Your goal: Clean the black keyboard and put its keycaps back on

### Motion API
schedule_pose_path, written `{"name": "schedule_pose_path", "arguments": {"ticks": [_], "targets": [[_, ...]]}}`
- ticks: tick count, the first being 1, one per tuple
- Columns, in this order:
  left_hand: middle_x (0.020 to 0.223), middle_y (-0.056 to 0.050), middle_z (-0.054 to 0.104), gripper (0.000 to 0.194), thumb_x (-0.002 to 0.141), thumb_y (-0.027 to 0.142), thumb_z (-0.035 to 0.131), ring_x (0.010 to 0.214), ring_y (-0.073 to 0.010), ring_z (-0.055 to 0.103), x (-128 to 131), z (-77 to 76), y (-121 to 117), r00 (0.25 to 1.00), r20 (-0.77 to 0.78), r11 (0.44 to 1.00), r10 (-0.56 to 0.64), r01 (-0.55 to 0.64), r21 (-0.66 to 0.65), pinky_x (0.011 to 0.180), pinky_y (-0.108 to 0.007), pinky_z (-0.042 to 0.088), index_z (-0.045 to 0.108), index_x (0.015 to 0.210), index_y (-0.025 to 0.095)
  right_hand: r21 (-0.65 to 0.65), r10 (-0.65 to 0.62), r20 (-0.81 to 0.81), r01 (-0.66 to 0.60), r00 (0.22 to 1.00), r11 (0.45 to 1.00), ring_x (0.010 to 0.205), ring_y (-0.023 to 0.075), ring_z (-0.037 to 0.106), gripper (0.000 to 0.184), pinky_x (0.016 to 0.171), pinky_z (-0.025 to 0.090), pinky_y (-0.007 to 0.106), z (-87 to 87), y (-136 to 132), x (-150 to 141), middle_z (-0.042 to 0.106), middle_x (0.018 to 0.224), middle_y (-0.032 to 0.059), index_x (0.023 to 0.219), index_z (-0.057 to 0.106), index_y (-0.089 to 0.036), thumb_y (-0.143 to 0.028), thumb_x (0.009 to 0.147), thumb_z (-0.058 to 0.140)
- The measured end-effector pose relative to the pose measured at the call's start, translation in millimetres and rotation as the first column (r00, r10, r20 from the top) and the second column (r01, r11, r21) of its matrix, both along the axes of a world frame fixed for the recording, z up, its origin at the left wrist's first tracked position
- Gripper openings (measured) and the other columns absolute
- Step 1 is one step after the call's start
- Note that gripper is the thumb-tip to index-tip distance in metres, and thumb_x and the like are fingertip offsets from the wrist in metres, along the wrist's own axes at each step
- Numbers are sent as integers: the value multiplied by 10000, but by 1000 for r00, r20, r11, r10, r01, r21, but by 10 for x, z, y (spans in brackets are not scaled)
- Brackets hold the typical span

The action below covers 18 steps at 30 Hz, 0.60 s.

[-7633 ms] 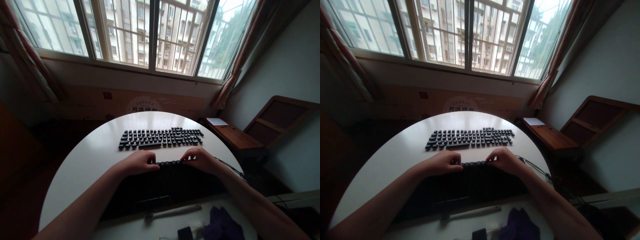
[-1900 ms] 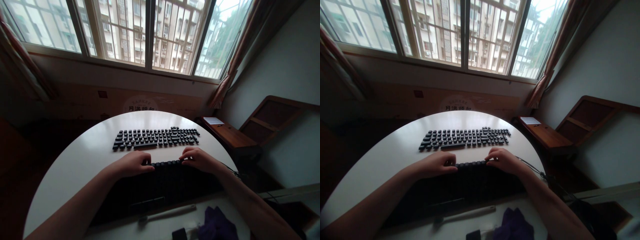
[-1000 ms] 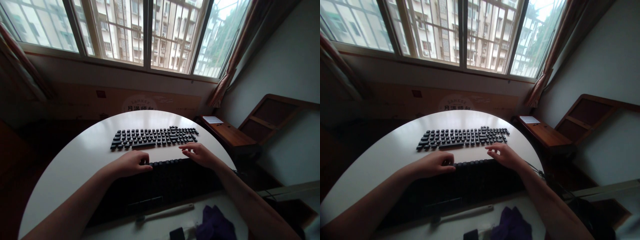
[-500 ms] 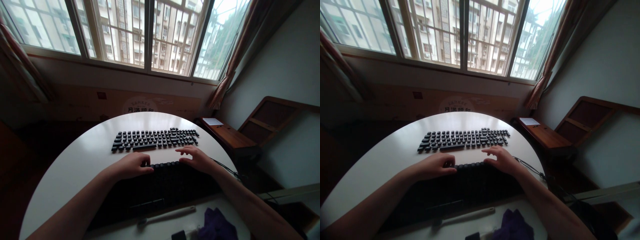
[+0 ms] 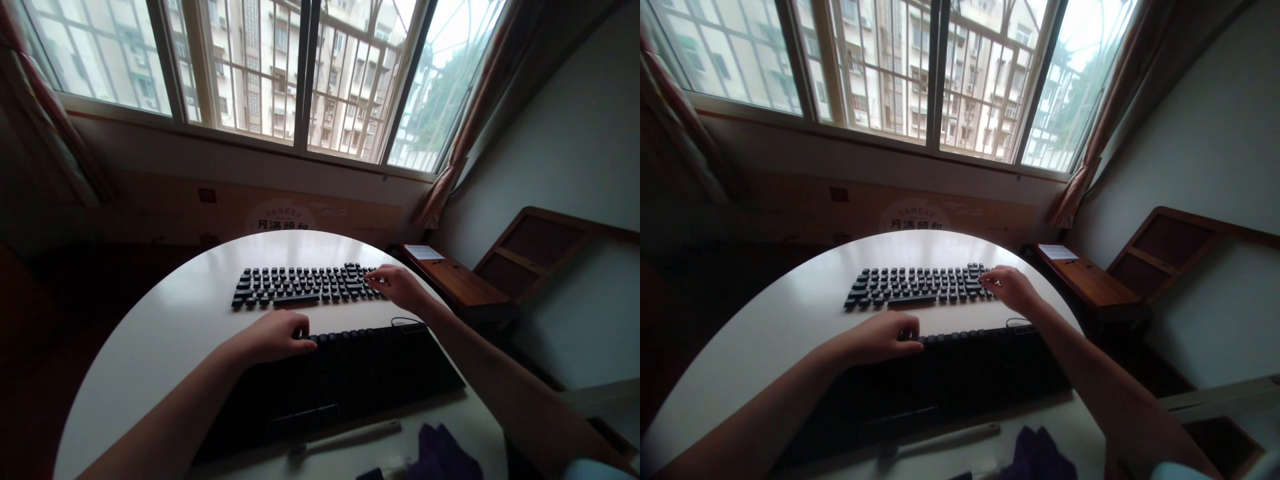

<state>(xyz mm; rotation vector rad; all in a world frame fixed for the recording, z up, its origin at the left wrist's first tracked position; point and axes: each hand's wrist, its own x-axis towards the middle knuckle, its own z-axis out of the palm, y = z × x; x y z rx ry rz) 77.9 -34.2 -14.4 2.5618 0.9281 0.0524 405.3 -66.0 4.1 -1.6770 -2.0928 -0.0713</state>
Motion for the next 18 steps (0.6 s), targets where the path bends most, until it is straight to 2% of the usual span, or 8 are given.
{"name": "schedule_pose_path", "arguments": {"ticks": [4,6,9,12,18], "targets": [[882,-46,705,335,818,541,631,776,-216,612,-2,20,-14,1000,0,1000,5,-5,-2,634,-294,372,689,873,216,-60,-88,116,96,989,994,924,217,669,179,865,492,323,226,692,81,738,954,49,1026,791,-244,-232,888,677],[885,-46,705,331,817,540,635,779,-214,613,-4,23,-14,1000,-1,1000,7,-7,-5,630,-292,371,689,865,216,-116,-131,160,150,978,982,952,223,668,155,889,503,342,248,1019,131,733,961,57,1019,777,-227,-248,894,688],[890,-50,709,335,818,543,638,782,-215,613,-10,17,-12,1000,8,1000,9,-9,-9,629,-292,369,692,869,216,-236,-141,222,194,965,952,991,216,659,220,889,544,390,198,1393,208,695,1099,70,1097,702,-187,-343,950,649],[889,-50,713,339,817,548,641,777,-214,613,-16,3,-10,1000,16,1000,11,-11,-17,626,-294,365,694,871,218,-358,-78,250,168,965,919,1028,224,650,289,879,567,412,111,1630,253,643,1221,77,1186,642,-171,-373,980,609],[903,-41,711,329,815,537,649,798,-213,610,-28,-13,-11,1000,14,1000,19,-19,-19,632,-295,361,703,899,224,-485,4,258,126,966,866,1042,232,646,296,887,566,417,-30,1898,255,637,1236,80,1202,639,-173,-366,979,612]]}}
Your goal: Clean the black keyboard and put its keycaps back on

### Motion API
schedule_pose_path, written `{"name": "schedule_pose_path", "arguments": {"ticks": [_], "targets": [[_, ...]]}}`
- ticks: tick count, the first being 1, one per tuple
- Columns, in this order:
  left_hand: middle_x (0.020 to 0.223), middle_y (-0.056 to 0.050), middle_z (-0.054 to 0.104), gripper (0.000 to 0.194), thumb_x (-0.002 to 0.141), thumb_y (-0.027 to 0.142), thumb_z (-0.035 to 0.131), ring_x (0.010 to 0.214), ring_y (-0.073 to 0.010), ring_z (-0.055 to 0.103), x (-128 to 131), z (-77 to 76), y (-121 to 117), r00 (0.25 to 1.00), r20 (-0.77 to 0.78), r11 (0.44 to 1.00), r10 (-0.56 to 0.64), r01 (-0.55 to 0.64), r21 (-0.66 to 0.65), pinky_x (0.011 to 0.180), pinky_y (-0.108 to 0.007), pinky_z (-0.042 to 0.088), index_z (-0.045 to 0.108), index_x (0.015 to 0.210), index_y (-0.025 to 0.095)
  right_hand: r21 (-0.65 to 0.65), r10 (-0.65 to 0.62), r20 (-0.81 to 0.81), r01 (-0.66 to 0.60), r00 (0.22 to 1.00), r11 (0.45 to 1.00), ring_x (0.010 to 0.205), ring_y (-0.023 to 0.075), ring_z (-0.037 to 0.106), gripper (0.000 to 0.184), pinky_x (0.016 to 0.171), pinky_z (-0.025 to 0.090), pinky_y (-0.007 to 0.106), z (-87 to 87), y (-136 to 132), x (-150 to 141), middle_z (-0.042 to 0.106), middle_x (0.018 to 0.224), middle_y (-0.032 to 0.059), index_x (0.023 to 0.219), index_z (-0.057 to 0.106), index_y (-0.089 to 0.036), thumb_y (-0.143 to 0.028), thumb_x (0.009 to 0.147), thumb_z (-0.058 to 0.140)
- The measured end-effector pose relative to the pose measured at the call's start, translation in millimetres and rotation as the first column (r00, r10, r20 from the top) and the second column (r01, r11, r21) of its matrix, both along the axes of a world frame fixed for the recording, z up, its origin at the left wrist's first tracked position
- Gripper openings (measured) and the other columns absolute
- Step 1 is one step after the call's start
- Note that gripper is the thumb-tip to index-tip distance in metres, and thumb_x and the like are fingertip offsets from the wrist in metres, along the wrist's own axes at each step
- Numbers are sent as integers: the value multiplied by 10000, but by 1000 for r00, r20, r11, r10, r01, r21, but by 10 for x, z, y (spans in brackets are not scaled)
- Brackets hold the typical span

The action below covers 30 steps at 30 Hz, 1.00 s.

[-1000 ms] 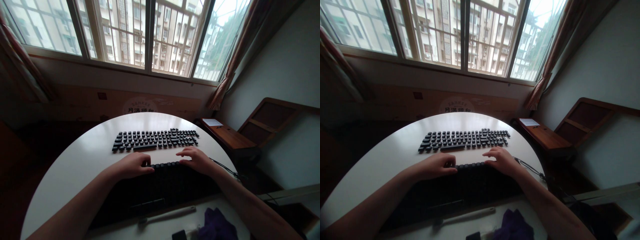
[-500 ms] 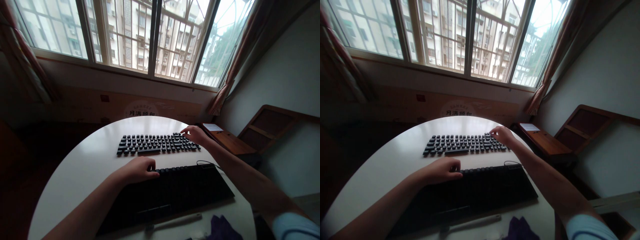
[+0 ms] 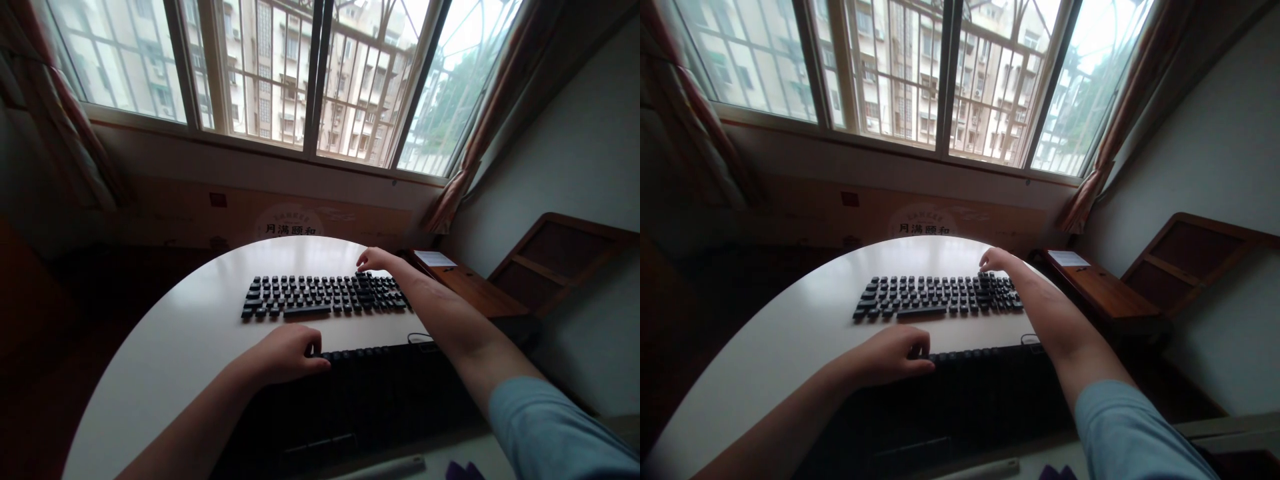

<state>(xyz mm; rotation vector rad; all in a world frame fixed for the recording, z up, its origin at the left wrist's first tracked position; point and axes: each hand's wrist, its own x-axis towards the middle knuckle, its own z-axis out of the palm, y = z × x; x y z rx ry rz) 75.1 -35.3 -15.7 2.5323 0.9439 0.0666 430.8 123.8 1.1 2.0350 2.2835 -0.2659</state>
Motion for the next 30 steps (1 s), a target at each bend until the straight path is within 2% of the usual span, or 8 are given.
{"name": "schedule_pose_path", "arguments": {"ticks": [11,18,22,24,27,30], "targets": [[892,-32,703,320,813,535,653,792,-208,601,-3,20,-16,1000,10,1000,13,-13,-18,628,-295,350,705,883,228,-15,-15,-2,15,1000,1000,1061,238,638,292,899,561,415,-149,165,26,626,1265,79,1206,642,-186,-372,984,600],[882,-31,702,324,810,537,651,786,-207,600,8,3,-5,1000,-3,1000,11,-11,-20,623,-294,347,700,884,226,-16,63,-33,-64,997,998,1041,234,646,303,879,568,413,-161,171,37,634,1245,80,1206,639,-172,-368,976,616],[902,-36,707,334,813,549,645,808,-214,609,14,-8,17,1000,3,1000,2,-2,-16,643,-294,364,694,884,227,41,91,-47,-89,995,995,1032,227,648,296,872,570,407,-170,122,-38,635,1243,81,1205,639,-175,-363,978,613],[906,-37,708,338,813,555,641,814,-218,612,14,-15,26,1000,3,1000,0,0,-13,646,-293,368,691,879,227,99,108,-60,-102,992,990,1027,218,649,282,879,569,409,-117,89,-103,641,1234,81,1189,644,-178,-368,985,602],[901,-37,708,343,813,559,636,806,-218,614,14,-17,33,1000,-6,1000,-1,1,-12,641,-292,372,690,876,226,238,144,-98,-118,985,964,1003,214,671,227,909,540,383,73,-30,-205,705,1134,71,1057,710,-174,-365,957,641],[899,-37,705,337,817,551,632,801,-216,615,19,-10,35,1000,-12,1000,-9,8,-9,641,-292,376,689,873,224,395,193,-144,-122,971,910,961,211,702,163,893,494,292,319,-380,-273,763,1049,57,966,775,-192,-314,914,679]]}}
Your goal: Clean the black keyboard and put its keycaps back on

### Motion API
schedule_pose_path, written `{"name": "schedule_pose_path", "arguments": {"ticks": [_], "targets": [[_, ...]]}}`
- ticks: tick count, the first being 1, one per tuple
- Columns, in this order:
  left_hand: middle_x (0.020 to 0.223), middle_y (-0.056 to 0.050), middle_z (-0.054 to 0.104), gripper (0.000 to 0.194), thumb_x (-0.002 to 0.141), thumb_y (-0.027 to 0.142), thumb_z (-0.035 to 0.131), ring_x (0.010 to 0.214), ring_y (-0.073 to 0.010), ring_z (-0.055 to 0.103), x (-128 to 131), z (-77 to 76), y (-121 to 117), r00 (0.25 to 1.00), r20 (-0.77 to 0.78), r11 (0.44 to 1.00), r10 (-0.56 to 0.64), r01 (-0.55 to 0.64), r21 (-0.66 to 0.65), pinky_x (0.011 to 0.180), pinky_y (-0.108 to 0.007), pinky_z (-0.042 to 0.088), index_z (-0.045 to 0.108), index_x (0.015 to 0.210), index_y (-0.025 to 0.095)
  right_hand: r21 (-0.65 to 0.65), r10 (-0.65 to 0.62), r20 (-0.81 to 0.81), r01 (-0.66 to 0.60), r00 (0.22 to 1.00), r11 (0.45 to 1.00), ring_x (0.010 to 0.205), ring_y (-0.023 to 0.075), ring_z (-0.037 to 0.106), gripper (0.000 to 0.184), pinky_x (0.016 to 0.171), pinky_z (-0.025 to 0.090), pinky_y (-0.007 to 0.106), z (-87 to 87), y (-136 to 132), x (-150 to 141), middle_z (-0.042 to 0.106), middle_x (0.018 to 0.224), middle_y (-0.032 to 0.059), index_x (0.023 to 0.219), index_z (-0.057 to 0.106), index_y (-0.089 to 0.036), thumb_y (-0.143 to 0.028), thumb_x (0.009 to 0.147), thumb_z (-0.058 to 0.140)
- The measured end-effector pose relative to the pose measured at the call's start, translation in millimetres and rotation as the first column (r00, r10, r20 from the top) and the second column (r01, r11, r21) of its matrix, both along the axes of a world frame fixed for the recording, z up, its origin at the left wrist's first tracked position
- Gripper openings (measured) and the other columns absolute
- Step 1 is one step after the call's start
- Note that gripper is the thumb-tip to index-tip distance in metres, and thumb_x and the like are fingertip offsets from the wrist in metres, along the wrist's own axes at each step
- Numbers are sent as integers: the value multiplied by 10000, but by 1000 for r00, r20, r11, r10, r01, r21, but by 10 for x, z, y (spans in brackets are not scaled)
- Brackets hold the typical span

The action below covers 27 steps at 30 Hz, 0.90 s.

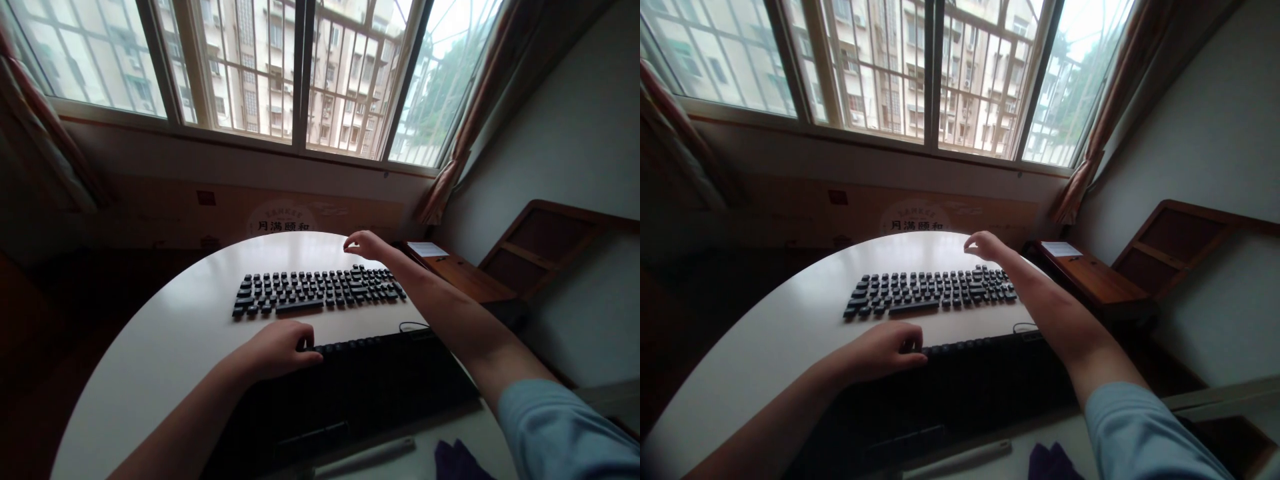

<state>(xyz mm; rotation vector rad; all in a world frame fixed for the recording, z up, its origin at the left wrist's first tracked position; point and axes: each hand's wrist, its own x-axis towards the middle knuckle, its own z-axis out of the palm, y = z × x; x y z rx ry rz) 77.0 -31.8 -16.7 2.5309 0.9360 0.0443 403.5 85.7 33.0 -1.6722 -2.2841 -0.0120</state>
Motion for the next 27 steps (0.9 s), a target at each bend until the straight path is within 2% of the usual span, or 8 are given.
{"name": "schedule_pose_path", "arguments": {"ticks": [3,5,8,11,14,17,22,27], "targets": [[899,-41,704,322,820,533,629,810,-219,616,4,-1,2,1000,0,1000,-6,6,6,646,-291,378,685,866,220,72,39,-36,-36,999,997,819,168,716,179,816,485,254,137,-674,-9,780,938,27,1023,776,-220,-305,926,653],[893,-44,702,325,820,535,626,808,-220,615,5,-8,6,1000,5,1000,-9,9,10,642,-291,377,682,860,218,66,62,-30,-59,998,996,723,161,704,169,737,482,249,116,-1225,17,775,826,5,1016,780,-244,-324,897,690],[884,-46,700,332,816,542,624,795,-220,612,8,-19,12,1000,15,1000,-8,8,14,633,-291,373,681,857,217,-44,93,-111,-99,989,994,711,158,703,162,686,488,241,-61,-1939,68,781,844,6,1006,775,-257,-343,910,676],[881,-48,698,334,812,543,624,788,-219,610,14,-17,13,1000,15,1000,-3,3,8,632,-290,376,681,860,217,-97,67,-223,-91,972,991,794,172,716,161,736,516,253,-312,-2315,74,784,934,21,1020,768,-250,-314,922,657],[877,-50,698,338,811,545,619,788,-216,607,15,-8,9,1000,9,1000,-4,4,1,636,-287,379,681,856,216,-33,79,-289,-92,954,995,911,201,709,189,829,525,303,-540,-2396,45,770,1024,56,1067,751,-229,-306,949,625],[878,-50,698,348,814,552,608,789,-211,605,12,-2,8,1000,10,1000,-4,4,7,643,-284,382,683,862,216,35,108,-323,-103,940,994,938,221,696,185,863,526,349,-693,-2358,52,762,995,67,1052,749,-228,-331,950,633],[877,-50,695,375,817,572,600,785,-209,604,11,-4,20,1000,18,1000,-22,22,-2,646,-282,388,686,874,211,110,121,-409,-83,904,990,993,245,681,170,918,529,407,-818,-2287,137,752,1032,77,1016,764,-257,-362,928,663],[849,-43,688,374,822,572,594,771,-206,598,18,0,18,1000,18,1000,-17,18,-13,632,-279,377,682,860,211,74,104,-443,-79,890,994,951,233,686,178,887,541,389,-897,-2250,171,750,1002,77,1010,778,-257,-369,919,674]]}}
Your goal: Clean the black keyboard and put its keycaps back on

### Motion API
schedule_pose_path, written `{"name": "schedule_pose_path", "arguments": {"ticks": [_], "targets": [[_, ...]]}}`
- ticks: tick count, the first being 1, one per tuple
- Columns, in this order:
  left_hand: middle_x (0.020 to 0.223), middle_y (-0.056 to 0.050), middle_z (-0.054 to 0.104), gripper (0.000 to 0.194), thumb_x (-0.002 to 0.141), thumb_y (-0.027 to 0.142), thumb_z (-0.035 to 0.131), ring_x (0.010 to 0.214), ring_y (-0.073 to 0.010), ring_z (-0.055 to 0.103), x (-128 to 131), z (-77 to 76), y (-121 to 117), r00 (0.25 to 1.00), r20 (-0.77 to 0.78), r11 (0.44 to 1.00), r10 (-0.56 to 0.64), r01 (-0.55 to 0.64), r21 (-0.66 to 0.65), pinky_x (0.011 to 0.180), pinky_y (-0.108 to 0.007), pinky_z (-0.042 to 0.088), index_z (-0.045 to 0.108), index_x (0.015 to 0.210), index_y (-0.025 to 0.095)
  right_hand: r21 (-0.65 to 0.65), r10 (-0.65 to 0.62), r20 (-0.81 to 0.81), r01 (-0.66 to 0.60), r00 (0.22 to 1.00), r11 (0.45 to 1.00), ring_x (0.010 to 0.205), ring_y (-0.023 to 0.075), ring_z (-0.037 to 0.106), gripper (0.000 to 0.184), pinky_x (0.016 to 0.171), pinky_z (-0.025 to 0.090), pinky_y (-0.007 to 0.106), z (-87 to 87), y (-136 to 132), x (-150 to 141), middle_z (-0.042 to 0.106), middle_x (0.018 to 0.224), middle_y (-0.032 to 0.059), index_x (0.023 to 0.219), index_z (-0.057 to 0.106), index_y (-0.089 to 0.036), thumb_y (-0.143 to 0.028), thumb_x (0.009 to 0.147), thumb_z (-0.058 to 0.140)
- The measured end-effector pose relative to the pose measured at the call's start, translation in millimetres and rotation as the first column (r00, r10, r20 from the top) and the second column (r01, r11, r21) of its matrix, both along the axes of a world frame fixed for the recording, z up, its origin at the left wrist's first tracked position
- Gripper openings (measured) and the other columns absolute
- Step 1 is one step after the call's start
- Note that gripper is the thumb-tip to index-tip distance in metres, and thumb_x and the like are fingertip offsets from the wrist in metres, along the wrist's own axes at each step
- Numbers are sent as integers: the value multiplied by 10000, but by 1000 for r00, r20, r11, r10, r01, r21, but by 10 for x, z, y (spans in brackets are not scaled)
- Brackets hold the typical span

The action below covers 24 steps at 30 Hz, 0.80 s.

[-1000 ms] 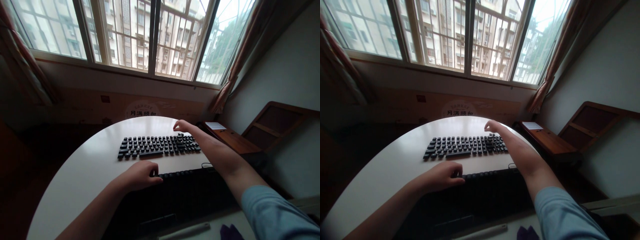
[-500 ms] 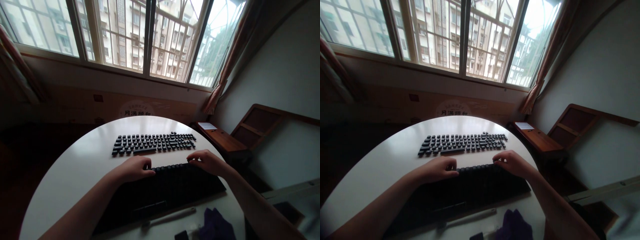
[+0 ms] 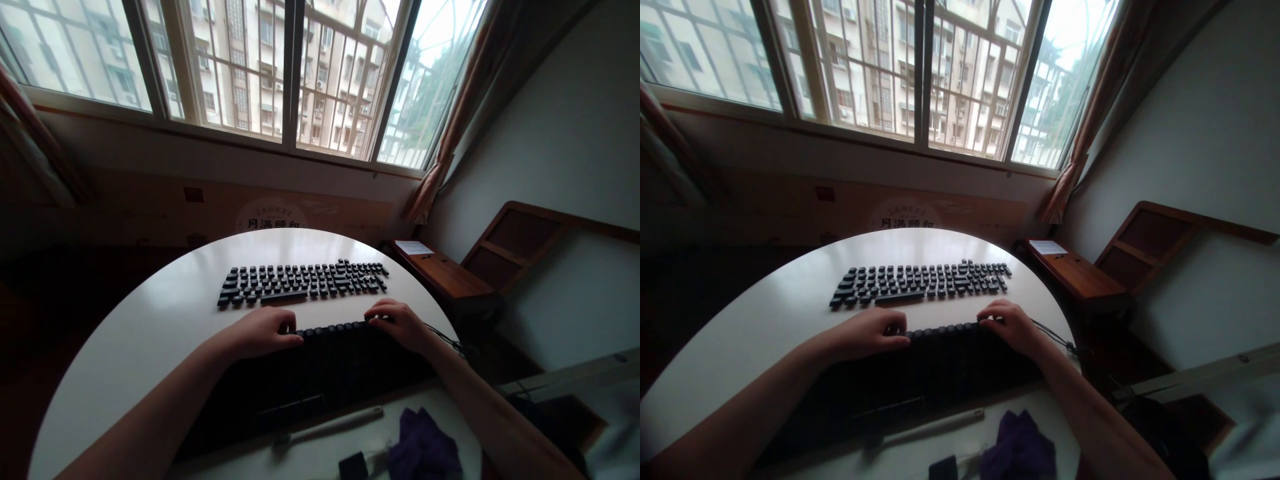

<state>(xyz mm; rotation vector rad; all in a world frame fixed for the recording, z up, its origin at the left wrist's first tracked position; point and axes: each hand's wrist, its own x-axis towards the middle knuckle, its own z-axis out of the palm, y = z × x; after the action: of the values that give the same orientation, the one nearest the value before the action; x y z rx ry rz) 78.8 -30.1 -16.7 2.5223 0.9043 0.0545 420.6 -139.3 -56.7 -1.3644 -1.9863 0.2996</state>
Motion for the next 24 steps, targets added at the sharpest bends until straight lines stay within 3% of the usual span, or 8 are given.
{"name": "schedule_pose_path", "arguments": {"ticks": [14,24], "targets": [[835,-40,689,379,824,576,591,758,-208,586,7,-3,8,1000,-17,1000,-12,12,6,631,-284,360,683,884,214,-4,-28,74,28,997,1000,952,237,684,163,896,530,388,-34,-3,-56,752,1004,77,1011,781,-257,-329,916,671],[802,-33,672,367,818,574,601,739,-202,580,8,-5,3,1000,-5,1000,-7,7,10,610,-279,349,685,872,221,-55,-51,25,53,998,997,919,231,705,172,854,545,365,-4,-17,-107,762,990,70,1002,777,-256,-347,922,655]]}}
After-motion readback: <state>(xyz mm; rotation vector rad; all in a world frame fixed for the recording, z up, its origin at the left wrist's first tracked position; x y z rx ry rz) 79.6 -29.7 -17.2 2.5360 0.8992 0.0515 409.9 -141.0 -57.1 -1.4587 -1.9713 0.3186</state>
